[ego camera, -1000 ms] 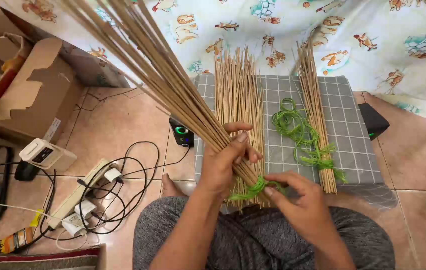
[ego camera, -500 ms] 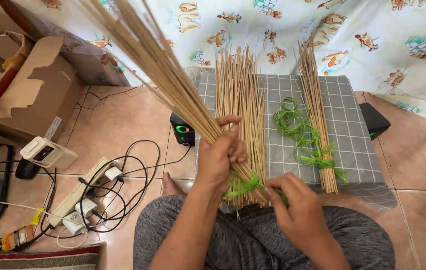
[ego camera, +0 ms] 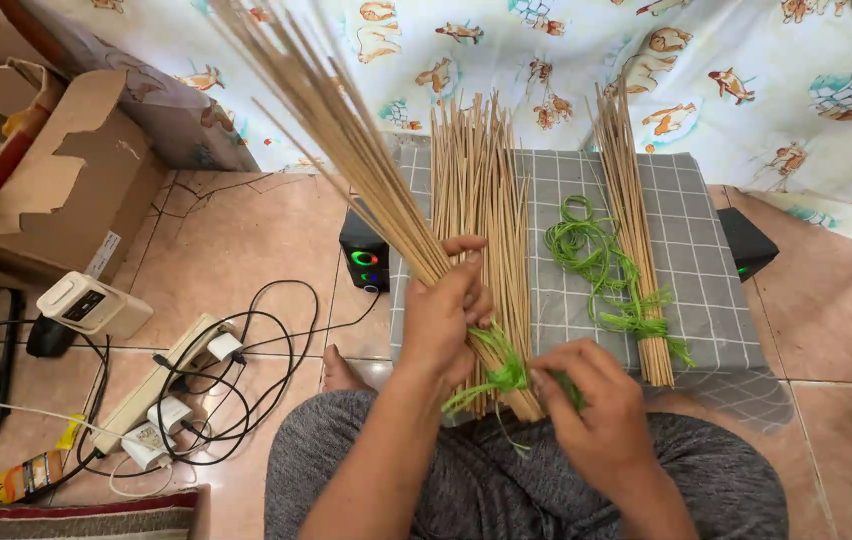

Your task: Organizing and tying bamboo sticks into bundles using green plastic strips.

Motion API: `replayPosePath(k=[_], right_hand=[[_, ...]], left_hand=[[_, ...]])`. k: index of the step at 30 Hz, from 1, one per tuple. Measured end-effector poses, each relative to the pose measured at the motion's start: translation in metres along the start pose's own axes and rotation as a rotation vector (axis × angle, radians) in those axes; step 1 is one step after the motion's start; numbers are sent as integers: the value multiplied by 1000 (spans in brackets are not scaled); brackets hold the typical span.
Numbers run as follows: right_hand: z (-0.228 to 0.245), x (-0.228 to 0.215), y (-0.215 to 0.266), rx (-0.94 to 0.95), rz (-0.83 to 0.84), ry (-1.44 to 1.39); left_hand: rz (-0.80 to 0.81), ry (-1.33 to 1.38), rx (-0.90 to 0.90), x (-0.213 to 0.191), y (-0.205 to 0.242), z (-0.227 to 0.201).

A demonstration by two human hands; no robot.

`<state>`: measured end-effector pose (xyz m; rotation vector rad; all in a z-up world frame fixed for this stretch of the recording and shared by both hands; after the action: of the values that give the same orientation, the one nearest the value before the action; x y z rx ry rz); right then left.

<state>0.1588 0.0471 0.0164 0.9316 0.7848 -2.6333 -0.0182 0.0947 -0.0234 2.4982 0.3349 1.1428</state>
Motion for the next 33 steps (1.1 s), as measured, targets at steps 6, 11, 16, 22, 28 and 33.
replayPosePath(k=[6, 11, 16, 22, 28, 33], right_hand=[[31, -11, -6, -241, 44, -49], [26, -2, -8, -274, 173, -110], [8, 7, -7, -88, 231, -357], [-67, 51, 32, 267, -35, -1204], [-45, 43, 9, 86, -93, -1417], [-71, 11, 16, 7, 31, -1011]], left_hand=[[15, -1, -69, 0, 0, 7], [48, -31, -109, -2, -2, 12], [167, 103, -288, 1, -7, 30], [278, 243, -379, 8, -11, 36], [180, 195, -296, 1, -12, 27], [70, 192, -181, -18, -16, 2]])
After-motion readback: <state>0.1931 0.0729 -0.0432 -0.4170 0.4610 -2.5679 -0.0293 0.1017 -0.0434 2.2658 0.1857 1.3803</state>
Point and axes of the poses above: each hand's wrist, its own y-axis away from the middle knuckle, its own x-axis out of the palm, z = x × y, the point moved 9 cm from there along -y, towards the middle knuckle, and after that the axes turned 12 degrees about -x, right-handed, at the moved point
